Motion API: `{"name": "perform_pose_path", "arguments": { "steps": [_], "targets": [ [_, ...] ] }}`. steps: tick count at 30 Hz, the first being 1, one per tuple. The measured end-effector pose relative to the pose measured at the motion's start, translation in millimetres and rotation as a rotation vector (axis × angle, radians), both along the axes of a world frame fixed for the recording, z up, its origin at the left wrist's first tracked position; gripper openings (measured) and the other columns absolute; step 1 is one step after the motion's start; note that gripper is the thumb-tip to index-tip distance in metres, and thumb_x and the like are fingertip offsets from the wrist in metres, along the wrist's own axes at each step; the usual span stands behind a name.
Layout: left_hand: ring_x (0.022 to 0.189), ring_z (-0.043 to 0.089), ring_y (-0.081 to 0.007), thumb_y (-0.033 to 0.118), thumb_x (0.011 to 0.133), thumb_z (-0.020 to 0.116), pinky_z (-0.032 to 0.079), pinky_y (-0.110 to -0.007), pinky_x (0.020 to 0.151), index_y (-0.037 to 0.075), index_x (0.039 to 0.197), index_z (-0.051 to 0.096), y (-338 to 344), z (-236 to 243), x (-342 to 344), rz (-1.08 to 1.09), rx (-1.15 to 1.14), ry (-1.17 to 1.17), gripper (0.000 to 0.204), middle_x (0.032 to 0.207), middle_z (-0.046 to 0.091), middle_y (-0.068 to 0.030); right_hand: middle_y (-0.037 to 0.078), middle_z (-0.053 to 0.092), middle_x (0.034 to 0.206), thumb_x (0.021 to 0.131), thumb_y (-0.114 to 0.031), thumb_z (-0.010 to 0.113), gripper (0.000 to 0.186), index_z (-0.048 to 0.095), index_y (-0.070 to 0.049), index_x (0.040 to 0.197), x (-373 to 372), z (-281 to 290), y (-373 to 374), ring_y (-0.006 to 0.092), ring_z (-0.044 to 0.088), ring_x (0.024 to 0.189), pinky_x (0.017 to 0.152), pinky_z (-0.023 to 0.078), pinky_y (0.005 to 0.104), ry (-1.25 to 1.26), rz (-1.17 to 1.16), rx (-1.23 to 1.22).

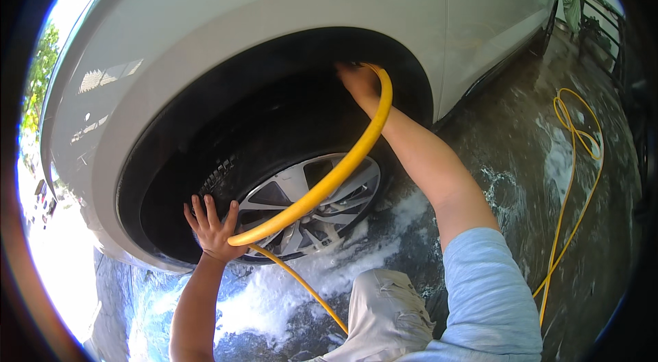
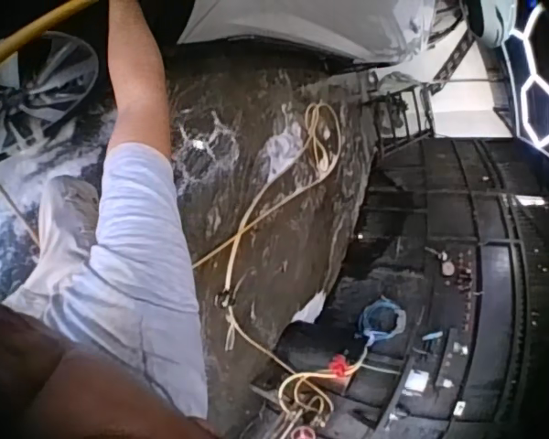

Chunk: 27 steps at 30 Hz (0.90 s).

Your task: The person uses a pressure washer with a yellow hose to rinse a white SUV in a garage. They spray the rear bumper, both rear wheels, the front bumper, and the hood, moving around the vehicle to cover different areas.

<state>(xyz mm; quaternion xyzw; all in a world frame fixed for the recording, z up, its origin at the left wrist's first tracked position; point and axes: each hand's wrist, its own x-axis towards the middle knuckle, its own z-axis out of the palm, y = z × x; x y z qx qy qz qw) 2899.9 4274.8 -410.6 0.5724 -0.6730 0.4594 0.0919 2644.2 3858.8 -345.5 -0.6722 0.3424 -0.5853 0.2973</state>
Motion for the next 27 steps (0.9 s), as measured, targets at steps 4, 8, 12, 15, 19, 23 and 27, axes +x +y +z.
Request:
{"name": "perform_pose_path", "arguments": {
  "steps": [4, 8, 12, 15, 19, 23, 27],
  "targets": [
    [0.152, 0.025, -0.0656, 0.032, 0.078, 0.062, 0.018, -0.082, 0.117, 0.018, 0.156, 0.052, 0, -4, 3, 0.023, 0.011, -0.014, 0.080, 0.169, 0.025, -0.0346, 0.016, 0.077, 0.102, 0.088, -0.023, 0.078, 0.025, 0.078, -0.009, 0.108, 18, -27, -45, 0.0349, 0.075, 0.094, 0.083, 0.059, 0.0459, 0.083, -0.011, -0.028],
    [0.152, 0.025, -0.0654, 0.035, 0.076, 0.064, 0.019, -0.082, 0.117, 0.020, 0.155, 0.053, -3, -4, 5, 0.007, -0.013, -0.023, 0.081, 0.169, 0.025, -0.0332, 0.014, 0.077, 0.114, 0.090, -0.025, 0.078, 0.034, 0.075, -0.012, 0.121, 50, -42, -88, 0.0336, 0.073, 0.108, 0.092, 0.058, 0.0464, 0.045, 0.053, -0.029],
    [0.152, 0.025, -0.0645, 0.036, 0.075, 0.064, 0.022, -0.082, 0.117, 0.020, 0.152, 0.056, -3, -5, 3, 0.021, -0.041, -0.029, 0.078, 0.169, 0.026, -0.0319, 0.013, 0.072, 0.130, 0.092, -0.031, 0.077, 0.045, 0.071, -0.013, 0.133, 82, -35, -111, 0.0324, 0.068, 0.123, 0.101, 0.055, 0.0458, -0.280, 0.409, 0.110],
    [0.153, 0.026, -0.0632, 0.037, 0.076, 0.064, 0.023, -0.081, 0.117, 0.020, 0.147, 0.061, -4, -7, 4, 0.023, -0.052, -0.033, 0.073, 0.168, 0.027, -0.0320, 0.014, 0.073, 0.130, 0.092, -0.032, 0.078, 0.045, 0.072, -0.013, 0.133, 97, -24, -116, 0.0325, 0.068, 0.123, 0.101, 0.055, 0.0457, -0.242, 0.408, 0.085],
    [0.154, 0.026, -0.0621, 0.037, 0.077, 0.064, 0.022, -0.081, 0.118, 0.022, 0.145, 0.063, -6, -9, 6, 0.020, -0.078, -0.025, 0.070, 0.170, 0.027, -0.0295, 0.014, 0.073, 0.129, 0.092, -0.034, 0.078, 0.045, 0.072, -0.013, 0.131, 104, -8, -113, 0.0327, 0.069, 0.122, 0.100, 0.056, 0.0454, -0.101, 0.319, -0.002],
    [0.153, 0.028, -0.0613, 0.032, 0.074, 0.064, 0.023, -0.081, 0.117, 0.024, 0.145, 0.064, -5, -11, 7, 0.018, -0.088, 0.003, 0.071, 0.170, 0.029, -0.0276, 0.014, 0.073, 0.129, 0.092, -0.035, 0.078, 0.045, 0.073, -0.012, 0.130, 100, 7, -107, 0.0329, 0.069, 0.121, 0.099, 0.056, 0.0452, 0.063, 0.237, -0.078],
    [0.155, 0.027, -0.0589, 0.034, 0.073, 0.063, 0.022, -0.080, 0.118, 0.027, 0.143, 0.066, -4, -14, 8, 0.044, -0.079, 0.018, 0.070, 0.170, 0.029, -0.0254, 0.014, 0.073, 0.128, 0.092, -0.037, 0.078, 0.045, 0.073, -0.011, 0.129, 91, 23, -100, 0.0331, 0.069, 0.121, 0.099, 0.056, 0.0449, 0.228, 0.169, -0.160]
  ]
}}
